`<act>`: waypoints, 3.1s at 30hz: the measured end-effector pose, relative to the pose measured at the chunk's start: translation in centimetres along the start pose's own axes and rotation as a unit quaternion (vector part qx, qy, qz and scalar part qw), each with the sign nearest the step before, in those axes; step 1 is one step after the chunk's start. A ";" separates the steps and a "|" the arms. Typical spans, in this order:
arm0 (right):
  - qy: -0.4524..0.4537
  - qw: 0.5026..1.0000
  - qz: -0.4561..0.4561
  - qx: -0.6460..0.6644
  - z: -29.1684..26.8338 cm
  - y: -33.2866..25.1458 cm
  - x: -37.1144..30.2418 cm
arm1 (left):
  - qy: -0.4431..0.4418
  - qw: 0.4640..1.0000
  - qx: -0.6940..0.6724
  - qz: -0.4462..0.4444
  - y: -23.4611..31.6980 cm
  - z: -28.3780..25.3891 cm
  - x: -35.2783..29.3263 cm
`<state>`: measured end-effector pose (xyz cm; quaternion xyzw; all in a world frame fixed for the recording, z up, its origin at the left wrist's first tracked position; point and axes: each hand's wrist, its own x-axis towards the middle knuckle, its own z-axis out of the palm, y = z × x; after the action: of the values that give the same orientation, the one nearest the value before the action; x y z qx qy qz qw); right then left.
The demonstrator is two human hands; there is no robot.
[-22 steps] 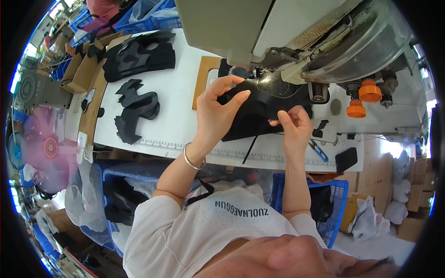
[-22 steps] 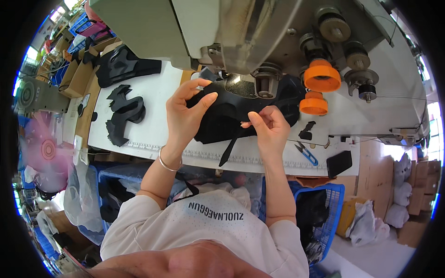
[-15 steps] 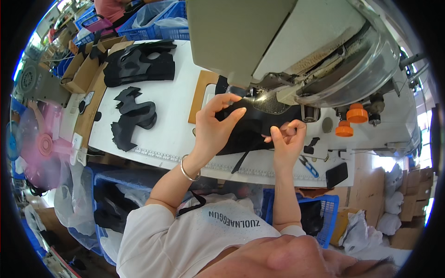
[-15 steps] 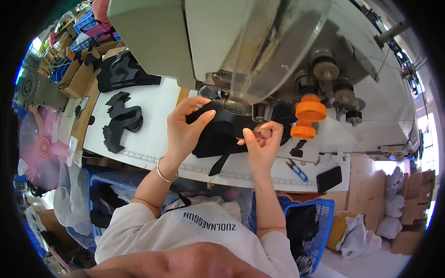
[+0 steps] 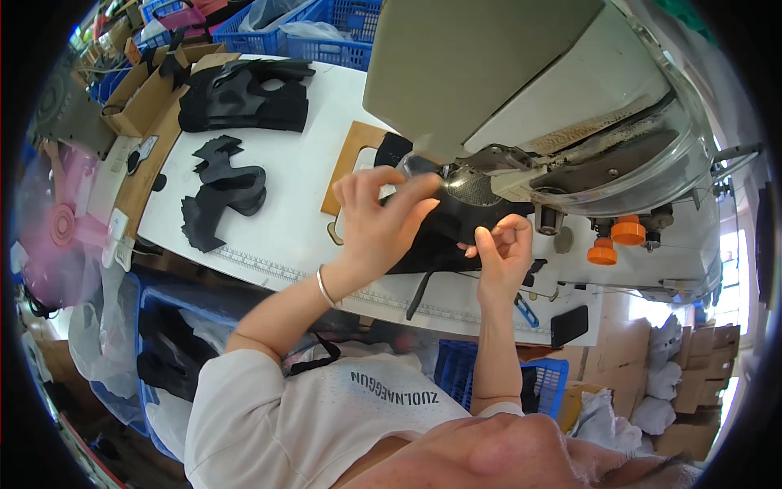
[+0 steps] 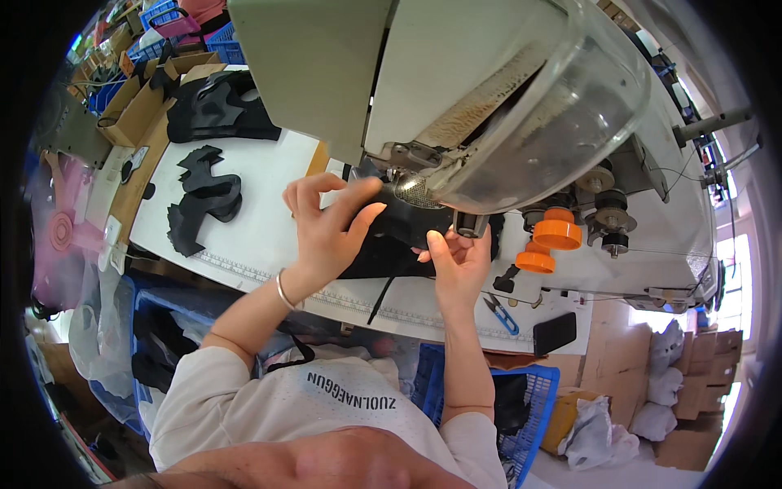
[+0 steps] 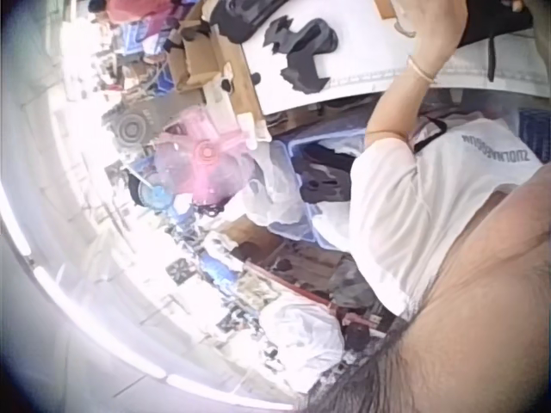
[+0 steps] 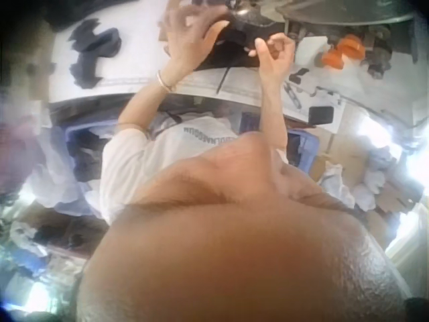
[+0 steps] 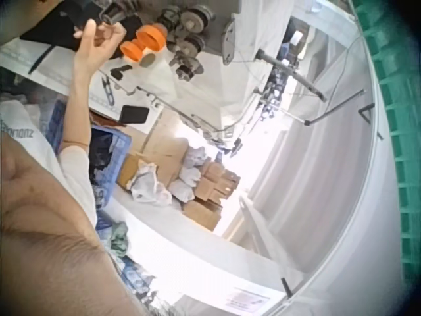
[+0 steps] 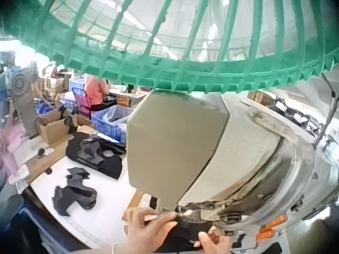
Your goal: The person aligns and sews pieces of shoe upper material together using an industrial sewing machine.
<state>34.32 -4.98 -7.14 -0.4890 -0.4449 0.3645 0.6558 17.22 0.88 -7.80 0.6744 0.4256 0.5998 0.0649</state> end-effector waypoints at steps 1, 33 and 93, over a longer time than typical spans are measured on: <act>-0.003 1.000 0.000 -0.002 0.0 -0.1 0.1 | -0.004 0.985 0.072 0.156 -0.2 -0.1 0.0; -0.114 0.861 -0.015 -0.495 -9.1 3.8 8.3 | -0.155 0.801 0.129 0.564 -1.2 -1.9 4.2; -0.182 0.961 0.188 -0.092 -3.6 -1.2 0.1 | -0.040 0.800 0.088 0.592 -4.9 -2.0 2.1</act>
<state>37.78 -6.34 -6.36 -0.5477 -0.4883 0.5212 0.4358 12.87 4.48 -8.62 0.8211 -0.0087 0.4544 -0.3454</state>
